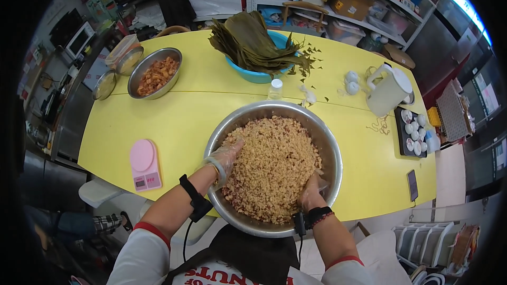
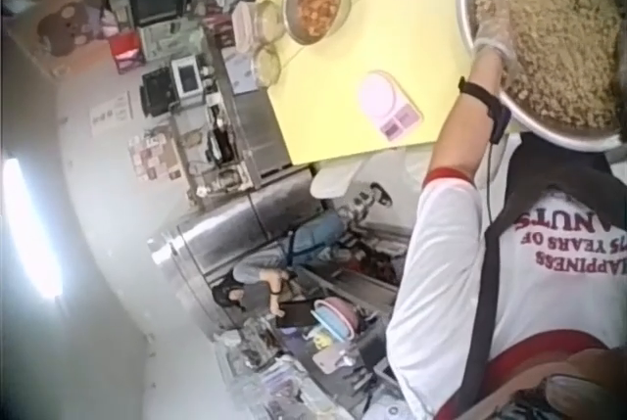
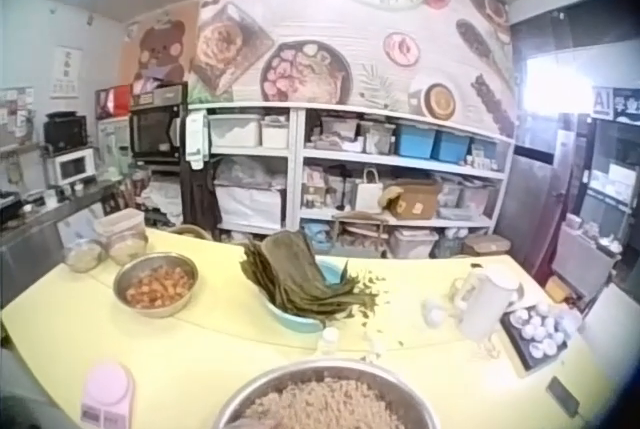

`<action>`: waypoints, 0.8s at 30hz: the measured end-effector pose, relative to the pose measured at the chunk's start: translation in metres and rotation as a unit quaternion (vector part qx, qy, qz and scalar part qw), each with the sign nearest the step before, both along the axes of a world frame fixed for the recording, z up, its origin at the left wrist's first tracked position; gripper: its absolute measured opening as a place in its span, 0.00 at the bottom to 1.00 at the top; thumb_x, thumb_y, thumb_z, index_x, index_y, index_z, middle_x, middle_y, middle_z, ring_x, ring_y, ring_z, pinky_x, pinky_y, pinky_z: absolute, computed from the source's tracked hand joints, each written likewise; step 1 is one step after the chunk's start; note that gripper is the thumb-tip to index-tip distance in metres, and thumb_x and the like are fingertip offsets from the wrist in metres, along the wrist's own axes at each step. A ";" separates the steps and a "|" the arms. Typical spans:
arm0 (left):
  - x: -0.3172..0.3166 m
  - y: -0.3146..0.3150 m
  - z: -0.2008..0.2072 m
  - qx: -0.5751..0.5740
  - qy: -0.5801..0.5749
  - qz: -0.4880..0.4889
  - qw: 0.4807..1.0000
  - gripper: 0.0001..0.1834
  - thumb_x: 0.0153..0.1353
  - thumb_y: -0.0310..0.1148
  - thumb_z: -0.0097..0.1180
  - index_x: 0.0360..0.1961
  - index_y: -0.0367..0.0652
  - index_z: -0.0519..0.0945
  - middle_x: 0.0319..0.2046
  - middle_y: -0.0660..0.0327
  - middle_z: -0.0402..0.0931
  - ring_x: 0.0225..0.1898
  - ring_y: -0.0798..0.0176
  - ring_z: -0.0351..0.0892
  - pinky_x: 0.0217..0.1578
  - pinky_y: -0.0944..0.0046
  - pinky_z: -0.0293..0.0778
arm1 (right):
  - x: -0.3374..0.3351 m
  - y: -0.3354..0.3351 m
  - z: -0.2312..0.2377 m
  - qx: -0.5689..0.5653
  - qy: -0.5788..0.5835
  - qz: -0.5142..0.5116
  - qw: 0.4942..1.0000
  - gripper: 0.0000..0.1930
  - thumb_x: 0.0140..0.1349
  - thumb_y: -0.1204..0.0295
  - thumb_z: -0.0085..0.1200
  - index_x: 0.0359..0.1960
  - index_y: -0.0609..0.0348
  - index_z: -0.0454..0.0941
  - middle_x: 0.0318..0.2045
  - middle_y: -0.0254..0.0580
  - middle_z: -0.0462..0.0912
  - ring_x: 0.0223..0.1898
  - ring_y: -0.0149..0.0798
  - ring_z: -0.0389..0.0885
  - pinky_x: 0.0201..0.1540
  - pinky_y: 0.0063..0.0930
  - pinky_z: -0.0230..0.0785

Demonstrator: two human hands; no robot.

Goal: Mixing various grains and beans in a large bowl to prepare food fillings.

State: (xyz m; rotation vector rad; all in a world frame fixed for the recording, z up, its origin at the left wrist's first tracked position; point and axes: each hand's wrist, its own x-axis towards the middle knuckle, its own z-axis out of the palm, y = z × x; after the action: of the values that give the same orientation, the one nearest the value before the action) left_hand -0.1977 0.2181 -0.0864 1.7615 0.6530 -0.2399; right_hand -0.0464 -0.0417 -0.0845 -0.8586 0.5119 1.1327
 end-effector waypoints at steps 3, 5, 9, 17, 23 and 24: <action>0.014 -0.012 0.030 -0.085 0.026 0.092 0.992 0.46 0.60 0.62 0.46 0.70 0.44 0.49 0.70 0.52 0.45 0.70 0.54 0.46 0.66 0.53 0.47 | 0.005 -0.004 0.008 0.025 0.030 0.033 0.999 0.31 0.63 0.42 0.39 0.53 0.54 0.75 0.53 0.45 0.77 0.54 0.49 0.74 0.58 0.54 0.63; 0.015 -0.013 0.032 -0.174 0.056 0.186 0.965 0.46 0.60 0.62 0.46 0.70 0.45 0.49 0.70 0.53 0.46 0.70 0.53 0.46 0.66 0.52 0.48 | -0.005 0.004 0.031 0.029 0.039 0.044 0.998 0.30 0.62 0.43 0.40 0.53 0.54 0.75 0.53 0.44 0.77 0.54 0.49 0.74 0.58 0.53 0.64; 0.017 -0.026 0.070 -0.265 0.057 0.224 0.936 0.44 0.61 0.63 0.42 0.70 0.49 0.48 0.70 0.55 0.46 0.70 0.52 0.46 0.66 0.48 0.47 | -0.024 0.033 0.141 0.035 -0.049 0.071 0.996 0.31 0.64 0.45 0.39 0.59 0.54 0.68 0.59 0.46 0.70 0.58 0.48 0.69 0.59 0.53 0.61; -0.006 -0.035 0.102 -0.396 -0.009 0.216 0.893 0.43 0.62 0.66 0.39 0.70 0.51 0.49 0.70 0.57 0.46 0.69 0.53 0.50 0.65 0.47 0.50 | 0.022 0.019 0.142 -0.081 -0.223 0.104 0.966 0.31 0.64 0.46 0.42 0.60 0.56 0.63 0.56 0.46 0.70 0.57 0.44 0.68 0.57 0.48 0.63; 0.002 -0.024 0.068 -0.417 0.039 0.255 0.872 0.45 0.61 0.66 0.40 0.71 0.51 0.47 0.71 0.59 0.43 0.71 0.55 0.43 0.67 0.49 0.46 | 0.086 0.001 0.010 -0.113 -0.274 0.218 0.930 0.26 0.68 0.51 0.37 0.57 0.57 0.69 0.54 0.42 0.75 0.53 0.45 0.74 0.55 0.42 0.68; 0.002 -0.024 0.068 -0.368 0.053 0.251 0.894 0.45 0.61 0.65 0.41 0.71 0.52 0.47 0.71 0.59 0.42 0.71 0.56 0.41 0.67 0.49 0.44 | 0.085 0.008 0.009 -0.021 -0.131 0.196 0.972 0.26 0.67 0.51 0.38 0.56 0.58 0.70 0.51 0.41 0.78 0.50 0.45 0.77 0.54 0.38 0.70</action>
State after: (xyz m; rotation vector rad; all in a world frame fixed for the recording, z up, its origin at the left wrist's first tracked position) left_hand -0.1958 0.1937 -0.0180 0.8205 0.9233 -0.1883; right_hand 0.0384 -0.0334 -0.0751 -1.1616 0.1483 1.3420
